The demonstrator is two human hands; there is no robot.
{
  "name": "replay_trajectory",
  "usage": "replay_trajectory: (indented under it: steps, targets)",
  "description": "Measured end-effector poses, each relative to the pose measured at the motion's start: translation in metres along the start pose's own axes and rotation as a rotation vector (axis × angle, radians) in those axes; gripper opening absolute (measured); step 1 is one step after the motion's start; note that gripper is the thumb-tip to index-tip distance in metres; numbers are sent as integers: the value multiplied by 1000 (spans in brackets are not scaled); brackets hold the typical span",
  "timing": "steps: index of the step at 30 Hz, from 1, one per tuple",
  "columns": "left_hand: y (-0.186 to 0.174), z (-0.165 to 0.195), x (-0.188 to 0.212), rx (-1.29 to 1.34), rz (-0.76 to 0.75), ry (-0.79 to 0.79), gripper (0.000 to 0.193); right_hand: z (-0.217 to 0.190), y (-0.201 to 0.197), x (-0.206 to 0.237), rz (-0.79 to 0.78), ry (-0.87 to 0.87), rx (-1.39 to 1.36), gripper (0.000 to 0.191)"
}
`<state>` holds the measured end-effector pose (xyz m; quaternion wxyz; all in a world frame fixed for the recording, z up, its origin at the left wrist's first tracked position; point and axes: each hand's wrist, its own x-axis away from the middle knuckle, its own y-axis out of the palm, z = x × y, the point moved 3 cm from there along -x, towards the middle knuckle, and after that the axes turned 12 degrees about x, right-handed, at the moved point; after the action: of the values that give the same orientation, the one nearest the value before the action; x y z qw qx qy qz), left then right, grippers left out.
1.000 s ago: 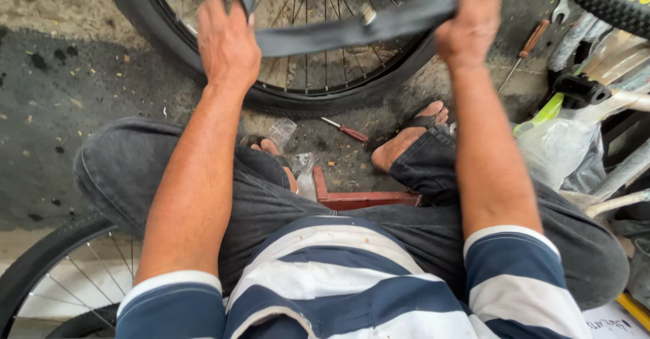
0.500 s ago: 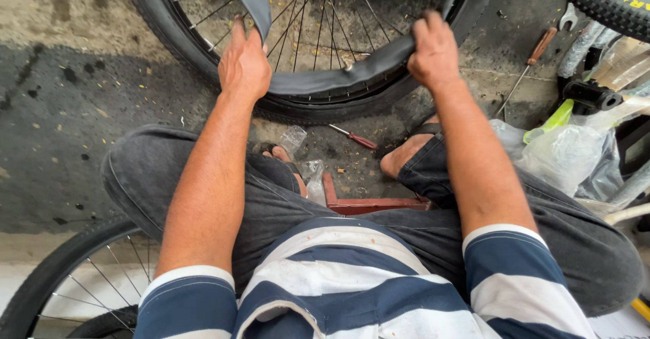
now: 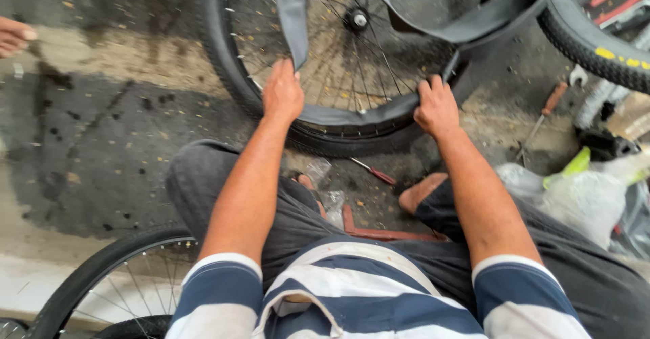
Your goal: The person sits on the floor of a bicycle repair shop, holds a bicycle wheel, and works the tire off the rim by hand. They pull out the inner tube, handle and stretch it, then use a small tool on the tube and tire while repositioning the wheel.
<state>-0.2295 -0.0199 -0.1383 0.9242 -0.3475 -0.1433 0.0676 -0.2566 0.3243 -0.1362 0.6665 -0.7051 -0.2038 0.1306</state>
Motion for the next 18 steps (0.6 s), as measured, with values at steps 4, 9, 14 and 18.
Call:
replay_trajectory:
  steps: [4,9,14,18]
  targets:
    - [-3,-4,-5,68,48,-61,37,-8,1,4,99,-60,36,39]
    - [-4,-3,-2,-98,-118,-187,27,-5,-1,5,4,23,6,40]
    - [-8,8,0,-101,-163,-260,24,-1,-10,3,33,58,17,39]
    - [-10,7,-3,-91,-173,-293,24,-2,-13,2,26,51,31,37]
